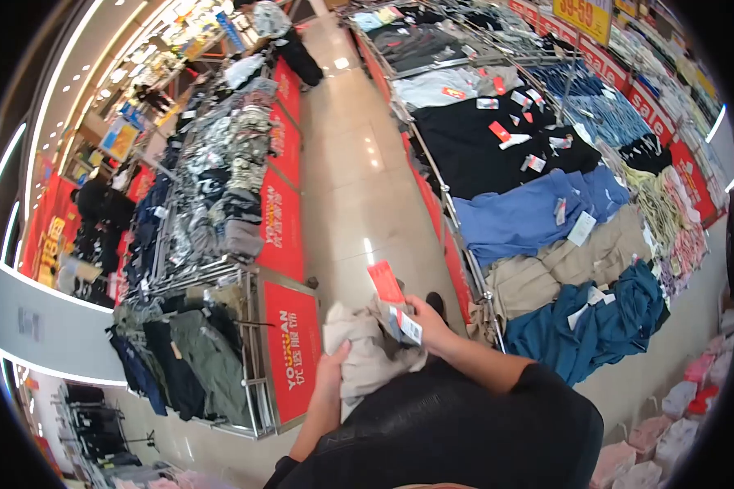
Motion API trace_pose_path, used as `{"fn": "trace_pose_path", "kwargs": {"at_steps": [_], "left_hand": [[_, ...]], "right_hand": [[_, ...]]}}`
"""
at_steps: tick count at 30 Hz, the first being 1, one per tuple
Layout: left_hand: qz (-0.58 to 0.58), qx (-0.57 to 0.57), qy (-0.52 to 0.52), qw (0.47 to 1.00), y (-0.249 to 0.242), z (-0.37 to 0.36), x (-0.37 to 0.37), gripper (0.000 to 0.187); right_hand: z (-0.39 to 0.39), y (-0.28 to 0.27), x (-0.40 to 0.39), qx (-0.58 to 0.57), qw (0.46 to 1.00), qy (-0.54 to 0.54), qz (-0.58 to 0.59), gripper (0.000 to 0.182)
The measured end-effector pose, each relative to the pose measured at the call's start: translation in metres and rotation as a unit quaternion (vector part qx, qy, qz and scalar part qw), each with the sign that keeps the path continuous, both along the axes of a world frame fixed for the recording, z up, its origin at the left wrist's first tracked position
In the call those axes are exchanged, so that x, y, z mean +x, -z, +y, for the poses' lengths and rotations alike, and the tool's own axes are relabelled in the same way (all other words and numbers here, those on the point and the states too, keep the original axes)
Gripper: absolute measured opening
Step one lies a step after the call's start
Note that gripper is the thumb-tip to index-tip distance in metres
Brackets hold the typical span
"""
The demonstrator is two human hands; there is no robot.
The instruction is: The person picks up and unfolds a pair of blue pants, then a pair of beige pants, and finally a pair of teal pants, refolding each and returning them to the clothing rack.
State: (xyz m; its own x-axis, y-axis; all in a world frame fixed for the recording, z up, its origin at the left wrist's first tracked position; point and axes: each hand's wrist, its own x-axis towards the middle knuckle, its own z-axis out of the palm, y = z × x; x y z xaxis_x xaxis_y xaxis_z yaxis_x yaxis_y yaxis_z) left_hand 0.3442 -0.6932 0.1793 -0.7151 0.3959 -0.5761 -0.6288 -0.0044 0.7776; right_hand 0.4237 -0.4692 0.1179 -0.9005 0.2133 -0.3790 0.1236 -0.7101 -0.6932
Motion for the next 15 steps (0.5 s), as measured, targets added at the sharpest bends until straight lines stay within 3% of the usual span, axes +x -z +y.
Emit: {"fn": "trace_pose_path", "kwargs": {"at_steps": [2,4,8,12,15], "left_hand": [[0.034,0.042,0.028,0.998,0.019,0.02,-0.05,0.052],[0.039,0.118,-0.001,0.992,-0.001,0.062,-0.087,0.052],[0.039,0.132,0.031,0.99,-0.023,0.126,-0.16,0.051],[0.02,0.119,0.026,0.992,-0.024,0.173,-0.22,0.049],[0.021,0.113,-0.009,0.993,-0.015,0.194,-0.266,0.047]], "right_hand": [[0.036,-0.017,-0.037,0.01,1.0,0.027,-0.013,0.042],[0.073,-0.023,-0.077,0.041,0.998,0.047,-0.009,0.043],[0.155,-0.035,-0.144,0.13,0.989,0.074,0.009,0.045],[0.212,-0.044,-0.201,0.025,0.99,0.137,-0.001,0.041],[0.247,-0.042,-0.24,0.042,0.985,0.168,-0.02,0.04]]}}
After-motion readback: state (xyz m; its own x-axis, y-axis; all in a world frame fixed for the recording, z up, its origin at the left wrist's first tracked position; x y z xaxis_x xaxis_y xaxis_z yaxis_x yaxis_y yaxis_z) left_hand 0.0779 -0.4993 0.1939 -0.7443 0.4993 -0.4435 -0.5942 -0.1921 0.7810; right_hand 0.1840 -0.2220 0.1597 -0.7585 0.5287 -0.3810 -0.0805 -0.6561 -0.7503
